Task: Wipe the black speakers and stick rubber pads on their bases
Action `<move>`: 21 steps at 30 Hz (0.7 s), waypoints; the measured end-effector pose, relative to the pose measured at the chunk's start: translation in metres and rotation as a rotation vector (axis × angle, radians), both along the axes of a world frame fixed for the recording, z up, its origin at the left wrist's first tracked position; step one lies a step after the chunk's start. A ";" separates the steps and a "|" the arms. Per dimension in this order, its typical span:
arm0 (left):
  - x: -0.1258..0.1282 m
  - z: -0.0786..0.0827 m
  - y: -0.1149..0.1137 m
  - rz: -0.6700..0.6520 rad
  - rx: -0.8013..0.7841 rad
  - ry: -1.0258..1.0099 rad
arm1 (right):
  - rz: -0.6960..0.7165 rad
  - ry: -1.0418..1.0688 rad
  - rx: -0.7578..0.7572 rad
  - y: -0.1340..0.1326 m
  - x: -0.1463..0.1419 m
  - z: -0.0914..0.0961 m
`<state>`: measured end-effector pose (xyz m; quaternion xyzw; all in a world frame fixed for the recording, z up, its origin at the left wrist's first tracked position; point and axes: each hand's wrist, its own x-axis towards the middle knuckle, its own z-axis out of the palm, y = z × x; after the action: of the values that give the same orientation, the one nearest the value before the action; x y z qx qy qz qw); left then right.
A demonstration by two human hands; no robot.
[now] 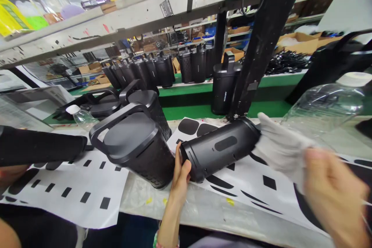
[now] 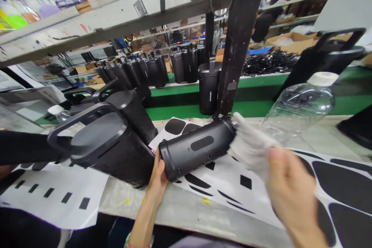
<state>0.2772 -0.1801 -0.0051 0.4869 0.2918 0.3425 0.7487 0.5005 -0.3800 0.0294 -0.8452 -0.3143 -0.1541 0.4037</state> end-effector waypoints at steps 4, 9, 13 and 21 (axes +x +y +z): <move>-0.002 0.000 -0.002 -0.009 0.173 -0.038 | 0.403 -0.318 -0.004 0.088 -0.071 0.016; -0.006 0.005 -0.006 0.025 0.444 0.090 | 0.699 -0.352 0.094 0.110 -0.127 0.018; -0.007 0.003 -0.006 0.021 0.483 0.134 | 0.899 -0.335 0.065 0.084 -0.126 0.011; 0.002 0.010 -0.006 -0.063 0.230 0.000 | 0.205 0.002 0.123 0.046 0.000 0.000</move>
<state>0.2787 -0.1863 0.0045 0.5786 0.2349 0.3501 0.6982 0.5004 -0.3335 0.0294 -0.7823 -0.3888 -0.1302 0.4689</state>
